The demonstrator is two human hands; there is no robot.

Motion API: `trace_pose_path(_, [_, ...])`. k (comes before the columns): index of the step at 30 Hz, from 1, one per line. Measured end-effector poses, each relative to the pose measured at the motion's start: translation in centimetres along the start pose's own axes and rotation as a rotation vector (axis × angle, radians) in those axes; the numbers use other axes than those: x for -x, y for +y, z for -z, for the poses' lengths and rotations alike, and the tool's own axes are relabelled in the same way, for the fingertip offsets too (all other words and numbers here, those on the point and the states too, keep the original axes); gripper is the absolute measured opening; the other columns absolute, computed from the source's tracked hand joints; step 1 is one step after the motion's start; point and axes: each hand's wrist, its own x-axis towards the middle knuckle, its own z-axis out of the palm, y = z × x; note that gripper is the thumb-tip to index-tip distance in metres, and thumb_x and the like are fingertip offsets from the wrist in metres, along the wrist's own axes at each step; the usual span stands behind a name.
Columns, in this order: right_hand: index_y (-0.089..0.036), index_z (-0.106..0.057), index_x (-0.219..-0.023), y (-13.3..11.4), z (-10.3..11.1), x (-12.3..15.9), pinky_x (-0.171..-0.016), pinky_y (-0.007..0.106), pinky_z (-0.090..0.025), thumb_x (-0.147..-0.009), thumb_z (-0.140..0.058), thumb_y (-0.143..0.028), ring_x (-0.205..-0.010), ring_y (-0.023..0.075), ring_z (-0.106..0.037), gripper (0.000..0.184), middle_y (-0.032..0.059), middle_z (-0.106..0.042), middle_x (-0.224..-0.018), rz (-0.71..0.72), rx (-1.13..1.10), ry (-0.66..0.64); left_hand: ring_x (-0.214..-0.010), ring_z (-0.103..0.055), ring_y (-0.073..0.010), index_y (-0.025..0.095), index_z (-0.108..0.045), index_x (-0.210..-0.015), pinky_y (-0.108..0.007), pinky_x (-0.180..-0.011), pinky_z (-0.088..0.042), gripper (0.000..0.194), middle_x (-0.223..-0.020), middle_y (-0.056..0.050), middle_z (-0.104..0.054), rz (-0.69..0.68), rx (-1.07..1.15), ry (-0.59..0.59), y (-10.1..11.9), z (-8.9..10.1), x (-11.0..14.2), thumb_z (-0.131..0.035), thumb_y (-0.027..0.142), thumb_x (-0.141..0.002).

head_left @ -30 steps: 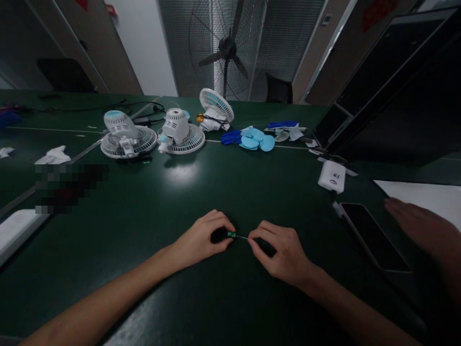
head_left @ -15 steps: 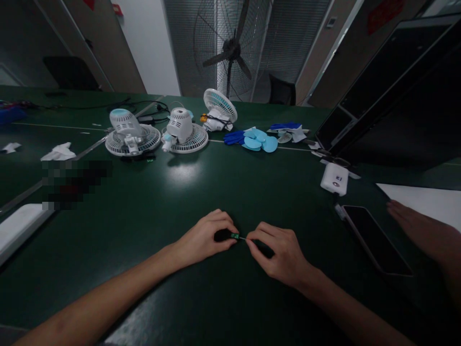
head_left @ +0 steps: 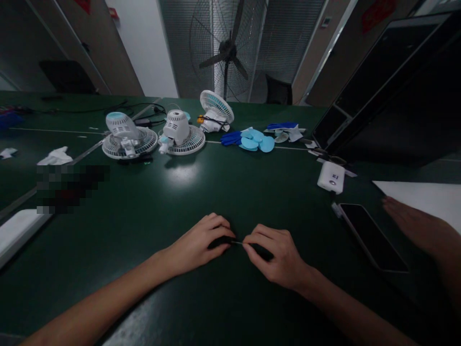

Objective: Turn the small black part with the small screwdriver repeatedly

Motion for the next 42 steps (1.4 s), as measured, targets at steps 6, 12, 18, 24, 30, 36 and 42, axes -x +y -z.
trace_pose_path(6, [-0.019,-0.072,-0.098,0.1,0.2,0.1,-0.064,0.027,-0.048,-0.099,-0.058,-0.022,-0.071,0.0133,-0.063,0.014,0.0033,-0.069,-0.088,-0.024,-0.034,0.013,-0.12,-0.055,-0.0221,0.026,-0.061,-0.135,-0.036,-0.105,-0.047,0.033,-0.13,-0.01,-0.059,0.086,-0.102,0.02,-3.2,2.5,3.0,-0.043,0.027,-0.107])
trace_pose_path(12, [-0.019,-0.071,-0.098,0.1,0.2,0.0,-0.061,0.025,-0.047,-0.1,-0.057,-0.022,-0.07,0.0126,-0.062,0.015,0.0027,-0.068,-0.087,-0.032,-0.073,0.008,-0.113,-0.059,-0.0229,0.02,-0.067,-0.127,-0.033,-0.102,-0.047,0.039,-0.127,-0.009,-0.06,0.429,-0.357,0.293,-12.4,11.0,6.4,-0.047,0.043,-0.103])
trace_pose_path(18, [-0.019,-0.071,-0.098,0.0,0.2,0.1,-0.062,0.026,-0.047,-0.099,-0.058,-0.022,-0.07,0.0134,-0.062,0.014,0.0032,-0.068,-0.086,-0.04,-0.064,0.016,-0.104,-0.06,-0.0201,0.013,-0.064,-0.133,-0.029,-0.094,-0.048,0.056,-0.13,-0.009,-0.059,0.635,-0.472,0.417,-16.9,16.0,10.3,-0.046,0.055,-0.102])
trace_pose_path(24, [-0.019,-0.071,-0.1,0.2,0.2,0.1,-0.063,0.026,-0.047,-0.1,-0.058,-0.021,-0.072,0.0131,-0.062,0.013,0.003,-0.068,-0.087,-0.05,-0.09,-0.018,-0.104,-0.06,-0.0215,0.009,-0.06,-0.137,-0.028,-0.089,-0.049,0.063,-0.126,-0.011,-0.061,0.742,-0.487,0.497,-16.8,16.0,11.1,-0.053,0.059,-0.098])
trace_pose_path(30, [-0.019,-0.071,-0.097,0.2,0.1,0.1,-0.063,0.027,-0.045,-0.099,-0.058,-0.021,-0.07,0.0131,-0.061,0.013,0.0029,-0.067,-0.086,-0.037,-0.07,-0.013,-0.09,-0.063,-0.0208,0.014,-0.074,-0.115,-0.028,-0.081,-0.048,0.057,-0.115,-0.008,-0.066,0.838,-0.541,0.528,-16.9,16.5,13.2,-0.058,0.063,-0.089])
trace_pose_path(36, [-0.019,-0.071,-0.098,0.2,0.2,0.1,-0.062,0.026,-0.044,-0.098,-0.059,-0.021,-0.07,0.0132,-0.061,0.012,0.0026,-0.067,-0.086,-0.032,-0.076,0.0,-0.091,-0.064,-0.0209,0.014,-0.075,-0.11,-0.028,-0.082,-0.048,0.05,-0.113,-0.007,-0.067,0.773,-0.557,0.528,-16.2,16.4,13.1,-0.056,0.056,-0.091])
trace_pose_path(42, [-0.019,-0.071,-0.099,0.3,0.3,0.1,-0.062,0.026,-0.044,-0.099,-0.059,-0.021,-0.071,0.013,-0.061,0.013,0.0023,-0.067,-0.086,-0.031,-0.087,-0.015,-0.094,-0.064,-0.0207,0.012,-0.074,-0.11,-0.028,-0.084,-0.048,0.047,-0.114,-0.008,-0.066,0.731,-0.611,0.543,-15.4,15.8,12.3,-0.053,0.051,-0.094])
